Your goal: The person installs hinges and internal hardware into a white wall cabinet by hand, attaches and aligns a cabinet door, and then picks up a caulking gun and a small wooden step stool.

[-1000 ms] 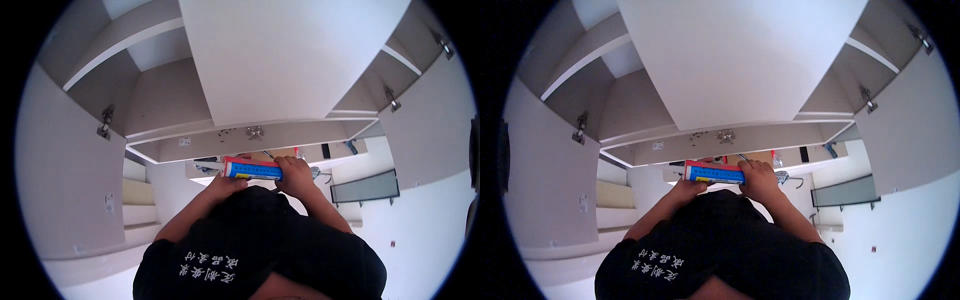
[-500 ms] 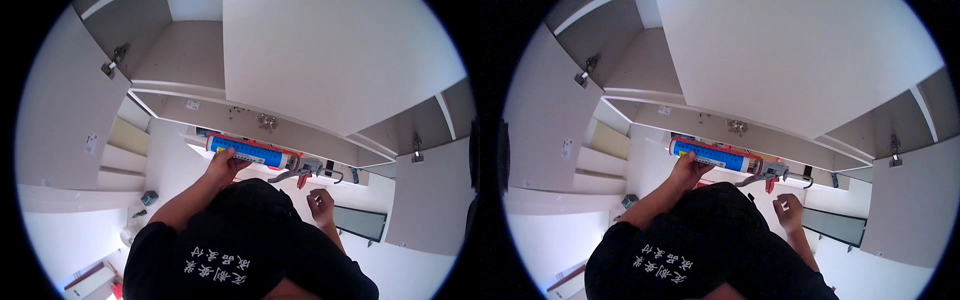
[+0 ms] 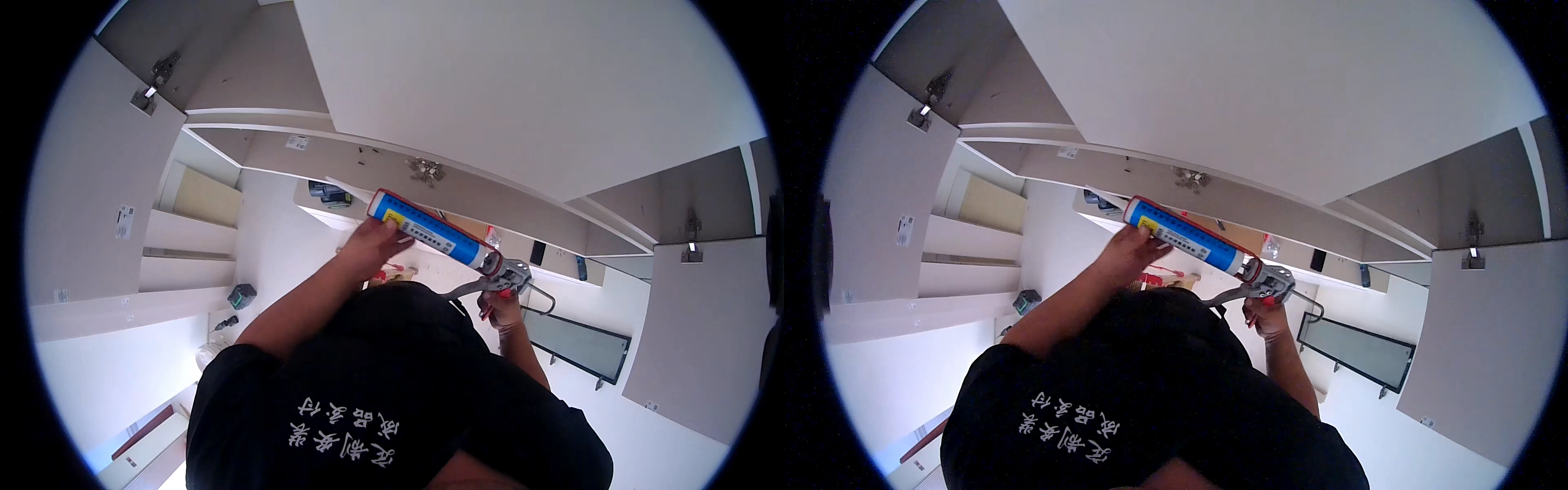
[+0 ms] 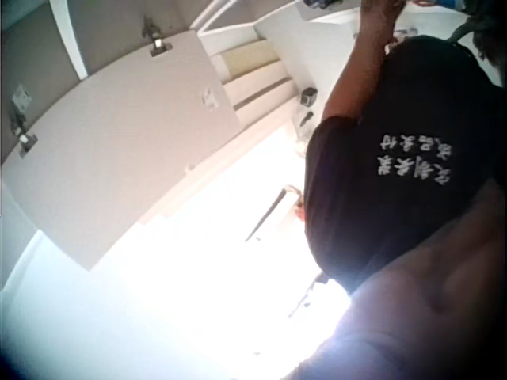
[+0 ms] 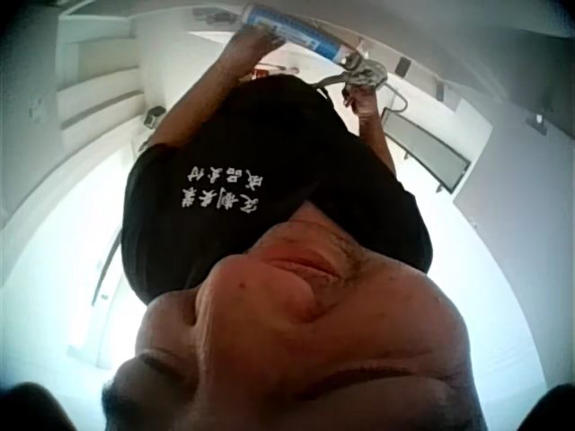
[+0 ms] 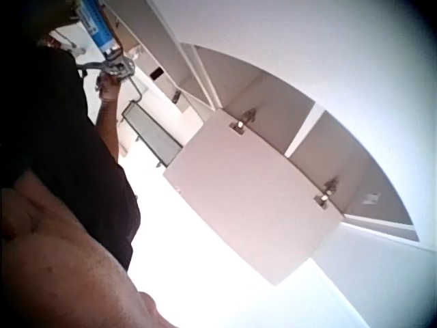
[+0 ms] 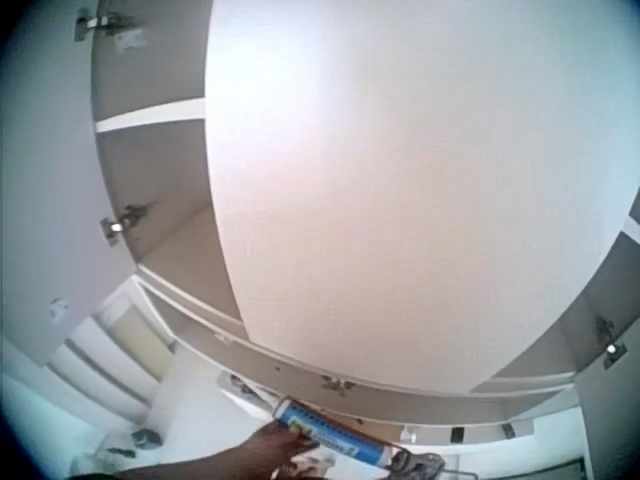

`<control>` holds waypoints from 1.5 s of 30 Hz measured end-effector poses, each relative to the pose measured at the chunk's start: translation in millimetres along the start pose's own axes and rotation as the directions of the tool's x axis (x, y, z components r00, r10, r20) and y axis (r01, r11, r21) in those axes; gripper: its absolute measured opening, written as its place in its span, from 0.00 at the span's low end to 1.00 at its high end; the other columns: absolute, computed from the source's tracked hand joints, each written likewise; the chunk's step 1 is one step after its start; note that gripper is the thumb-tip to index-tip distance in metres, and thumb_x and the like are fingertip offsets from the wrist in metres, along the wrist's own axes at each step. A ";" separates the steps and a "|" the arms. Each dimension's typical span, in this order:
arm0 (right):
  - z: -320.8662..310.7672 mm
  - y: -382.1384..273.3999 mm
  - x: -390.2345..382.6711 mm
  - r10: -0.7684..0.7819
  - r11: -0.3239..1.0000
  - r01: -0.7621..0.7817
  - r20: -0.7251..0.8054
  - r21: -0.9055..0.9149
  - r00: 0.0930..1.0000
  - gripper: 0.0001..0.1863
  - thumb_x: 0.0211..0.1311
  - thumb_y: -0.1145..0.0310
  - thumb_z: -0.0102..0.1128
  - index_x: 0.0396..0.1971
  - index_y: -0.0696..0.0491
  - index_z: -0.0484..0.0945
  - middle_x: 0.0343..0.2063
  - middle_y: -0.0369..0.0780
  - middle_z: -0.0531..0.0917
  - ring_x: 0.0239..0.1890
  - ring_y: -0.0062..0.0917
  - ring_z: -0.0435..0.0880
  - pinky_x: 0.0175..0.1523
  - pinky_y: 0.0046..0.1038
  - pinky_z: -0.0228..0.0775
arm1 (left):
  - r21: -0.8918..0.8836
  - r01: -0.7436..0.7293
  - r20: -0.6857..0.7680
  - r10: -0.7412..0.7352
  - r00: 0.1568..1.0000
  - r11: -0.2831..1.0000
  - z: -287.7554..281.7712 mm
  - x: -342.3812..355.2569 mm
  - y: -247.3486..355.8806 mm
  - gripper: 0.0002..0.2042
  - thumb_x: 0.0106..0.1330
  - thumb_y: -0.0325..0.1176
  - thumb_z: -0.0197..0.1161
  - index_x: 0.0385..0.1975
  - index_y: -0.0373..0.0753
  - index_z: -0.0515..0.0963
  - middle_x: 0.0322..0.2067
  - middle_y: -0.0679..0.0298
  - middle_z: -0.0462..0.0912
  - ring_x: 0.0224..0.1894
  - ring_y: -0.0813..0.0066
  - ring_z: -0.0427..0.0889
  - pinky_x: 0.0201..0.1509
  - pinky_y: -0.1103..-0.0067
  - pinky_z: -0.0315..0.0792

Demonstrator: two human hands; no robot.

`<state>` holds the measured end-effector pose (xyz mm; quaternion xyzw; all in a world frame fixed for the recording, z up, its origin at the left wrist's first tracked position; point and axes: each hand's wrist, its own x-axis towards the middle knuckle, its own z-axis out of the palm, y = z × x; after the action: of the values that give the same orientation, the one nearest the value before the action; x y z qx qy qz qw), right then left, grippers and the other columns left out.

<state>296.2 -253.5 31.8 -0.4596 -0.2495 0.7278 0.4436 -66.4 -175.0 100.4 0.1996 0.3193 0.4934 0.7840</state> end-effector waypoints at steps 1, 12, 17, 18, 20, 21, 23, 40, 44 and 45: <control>-9.7 1.2 -1.8 0.000 0.999 0.000 -0.001 0.037 1.000 0.16 0.53 0.74 0.75 0.42 0.54 0.80 0.22 0.34 0.80 0.17 0.21 0.77 0.21 0.23 0.68 | -0.021 -0.055 -0.007 0.055 0.998 0.998 -9.4 1.5 -0.4 0.29 0.75 0.49 0.61 0.69 0.40 0.62 0.66 0.50 0.70 0.70 0.54 0.70 0.77 0.54 0.61; -68.0 -0.8 -17.1 -0.028 0.987 0.016 0.073 0.159 0.997 0.20 0.54 0.76 0.76 0.48 0.55 0.81 0.33 0.37 0.86 0.19 0.23 0.79 0.25 0.25 0.69 | 0.039 -0.253 -0.202 0.255 0.945 0.967 -42.5 4.9 35.7 0.14 0.73 0.29 0.64 0.56 0.43 0.80 0.47 0.67 0.83 0.50 0.73 0.81 0.60 0.70 0.77; -73.9 -2.3 -17.0 -0.016 0.989 0.010 0.037 0.150 0.999 0.21 0.53 0.77 0.76 0.48 0.55 0.81 0.34 0.37 0.87 0.19 0.23 0.79 0.25 0.26 0.69 | 0.028 -0.225 -0.198 0.226 0.954 0.974 -46.9 5.5 37.0 0.15 0.71 0.25 0.65 0.57 0.44 0.80 0.46 0.67 0.82 0.50 0.72 0.81 0.59 0.71 0.77; -73.7 -4.1 -16.8 -0.015 0.990 0.011 0.033 0.139 0.999 0.21 0.53 0.78 0.76 0.48 0.55 0.81 0.33 0.37 0.87 0.19 0.23 0.79 0.25 0.26 0.69 | 0.039 -0.210 -0.214 0.214 0.953 0.977 -46.4 4.6 37.0 0.16 0.71 0.24 0.64 0.58 0.44 0.79 0.47 0.66 0.82 0.50 0.72 0.81 0.59 0.71 0.77; -69.7 -9.1 -17.5 -0.024 0.990 0.019 0.040 0.138 0.999 0.21 0.54 0.77 0.75 0.48 0.55 0.81 0.33 0.37 0.87 0.18 0.23 0.79 0.25 0.27 0.69 | 0.062 -0.182 -0.245 0.191 0.950 0.981 -42.7 1.5 38.9 0.18 0.71 0.23 0.64 0.60 0.44 0.78 0.48 0.66 0.82 0.51 0.71 0.81 0.59 0.71 0.77; -68.6 -9.5 -16.8 -0.027 0.990 0.022 0.032 0.139 0.999 0.20 0.54 0.77 0.75 0.48 0.55 0.81 0.33 0.37 0.87 0.18 0.23 0.78 0.25 0.27 0.69 | 0.101 -0.172 -0.241 0.191 0.951 0.980 -39.9 0.2 41.5 0.19 0.71 0.22 0.63 0.61 0.44 0.78 0.49 0.66 0.82 0.51 0.71 0.81 0.59 0.71 0.77; -69.9 -10.8 -16.2 -0.030 0.990 0.028 0.016 0.135 0.999 0.20 0.54 0.77 0.75 0.48 0.55 0.81 0.32 0.36 0.86 0.18 0.23 0.78 0.25 0.27 0.69 | 0.175 -0.153 -0.231 0.192 0.954 0.973 -34.4 -2.4 44.3 0.21 0.70 0.21 0.62 0.63 0.43 0.76 0.52 0.65 0.82 0.52 0.70 0.81 0.59 0.71 0.77; -119.4 -94.3 98.7 0.078 0.982 -0.075 -0.008 0.174 0.997 0.14 0.71 0.61 0.65 0.51 0.48 0.77 0.44 0.42 0.89 0.18 0.14 0.78 0.29 0.24 0.75 | 0.295 -0.065 -0.227 0.136 0.964 0.953 -57.9 -39.9 25.0 0.23 0.70 0.21 0.59 0.65 0.45 0.74 0.57 0.64 0.80 0.53 0.70 0.80 0.60 0.70 0.77; -124.2 -124.8 130.9 0.142 0.976 -0.136 -0.024 0.170 0.990 0.19 0.72 0.58 0.64 0.56 0.47 0.74 0.45 0.42 0.89 0.20 0.14 0.77 0.26 0.22 0.74 | 0.231 -0.061 -0.140 0.095 0.985 0.971 -49.1 -48.6 27.3 0.23 0.70 0.24 0.60 0.65 0.41 0.73 0.58 0.61 0.80 0.55 0.68 0.80 0.60 0.70 0.77; -116.4 -130.6 139.7 0.144 0.983 -0.129 -0.113 0.130 0.983 0.17 0.72 0.57 0.64 0.54 0.48 0.75 0.43 0.42 0.88 0.20 0.15 0.78 0.25 0.21 0.74 | 0.221 -0.057 -0.115 0.084 0.990 0.974 -46.5 -50.2 28.9 0.24 0.69 0.25 0.61 0.66 0.41 0.72 0.58 0.61 0.80 0.55 0.68 0.80 0.60 0.69 0.77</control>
<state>428.5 -73.5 17.2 -0.4912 -0.1449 0.7411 0.4341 -133.0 -207.8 100.5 0.2642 0.4118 0.4945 0.7184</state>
